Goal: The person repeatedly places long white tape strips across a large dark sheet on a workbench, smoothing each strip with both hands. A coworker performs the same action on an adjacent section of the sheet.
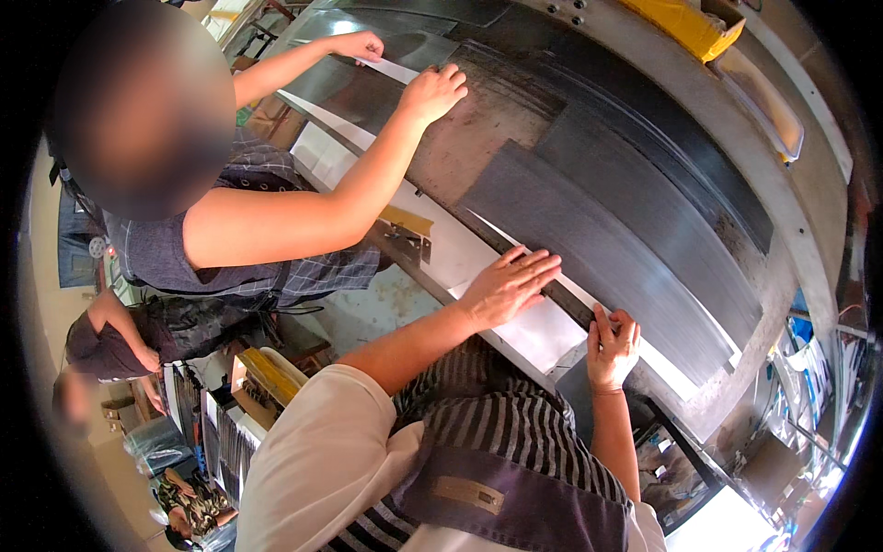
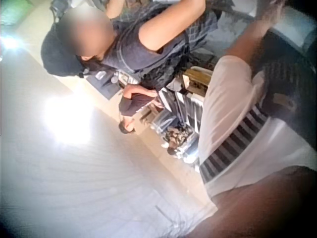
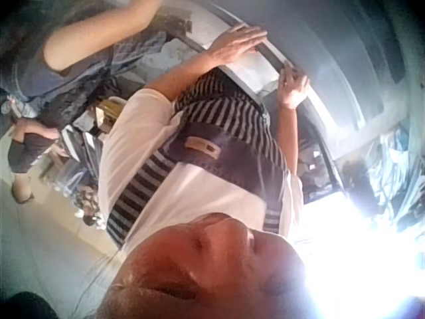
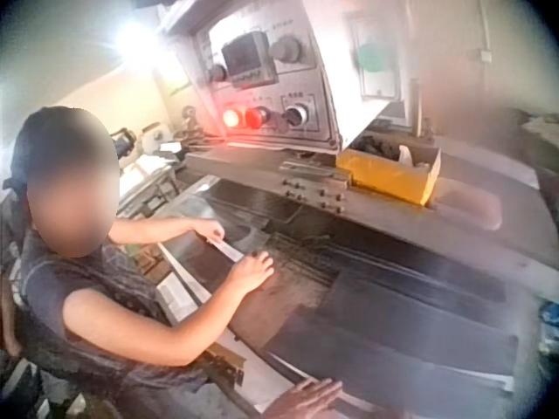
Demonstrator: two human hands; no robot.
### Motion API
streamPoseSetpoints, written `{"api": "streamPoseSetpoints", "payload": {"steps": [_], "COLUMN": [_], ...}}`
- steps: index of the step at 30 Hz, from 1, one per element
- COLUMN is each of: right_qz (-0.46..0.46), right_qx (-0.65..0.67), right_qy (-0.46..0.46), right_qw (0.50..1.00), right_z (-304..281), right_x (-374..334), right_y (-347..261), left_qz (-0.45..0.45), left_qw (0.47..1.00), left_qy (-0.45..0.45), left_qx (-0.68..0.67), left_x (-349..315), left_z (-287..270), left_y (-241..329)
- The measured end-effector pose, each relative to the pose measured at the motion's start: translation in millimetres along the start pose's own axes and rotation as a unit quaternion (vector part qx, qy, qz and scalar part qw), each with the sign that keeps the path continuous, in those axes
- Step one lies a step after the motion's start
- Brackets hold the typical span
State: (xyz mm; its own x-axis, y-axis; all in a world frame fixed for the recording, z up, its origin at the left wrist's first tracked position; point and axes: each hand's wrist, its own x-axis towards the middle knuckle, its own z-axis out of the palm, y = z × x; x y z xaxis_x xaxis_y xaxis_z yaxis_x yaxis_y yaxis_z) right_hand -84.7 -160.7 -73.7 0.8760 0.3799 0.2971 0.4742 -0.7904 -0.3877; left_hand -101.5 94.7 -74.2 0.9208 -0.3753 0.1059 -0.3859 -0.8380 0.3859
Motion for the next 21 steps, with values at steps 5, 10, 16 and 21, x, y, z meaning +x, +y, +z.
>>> {"api": "streamPoseSetpoints", "payload": {"steps": [5, 10, 16, 21], "right_qz": [-0.001, -0.01, -0.011, -0.007], "right_qx": [0.0, -0.003, 0.025, 0.019], "right_qy": [-0.007, -0.001, 0.019, 0.024], "right_qw": [1.0, 1.0, 0.999, 1.0], "right_z": [2, 0, 0, 0], "right_x": [-3, -1, 0, 1], "right_y": [4, 2, 4, 1], "left_qz": [-0.01, -0.045, -0.119, -0.063], "left_qw": [1.0, 0.997, 0.971, 0.982], "left_qy": [0.005, 0.015, 0.197, 0.174], "left_qx": [0.001, -0.066, -0.067, 0.036], "left_x": [-13, -8, 14, 85], "left_z": [-16, -27, -43, -31], "left_y": [-39, -31, -73, -30]}}
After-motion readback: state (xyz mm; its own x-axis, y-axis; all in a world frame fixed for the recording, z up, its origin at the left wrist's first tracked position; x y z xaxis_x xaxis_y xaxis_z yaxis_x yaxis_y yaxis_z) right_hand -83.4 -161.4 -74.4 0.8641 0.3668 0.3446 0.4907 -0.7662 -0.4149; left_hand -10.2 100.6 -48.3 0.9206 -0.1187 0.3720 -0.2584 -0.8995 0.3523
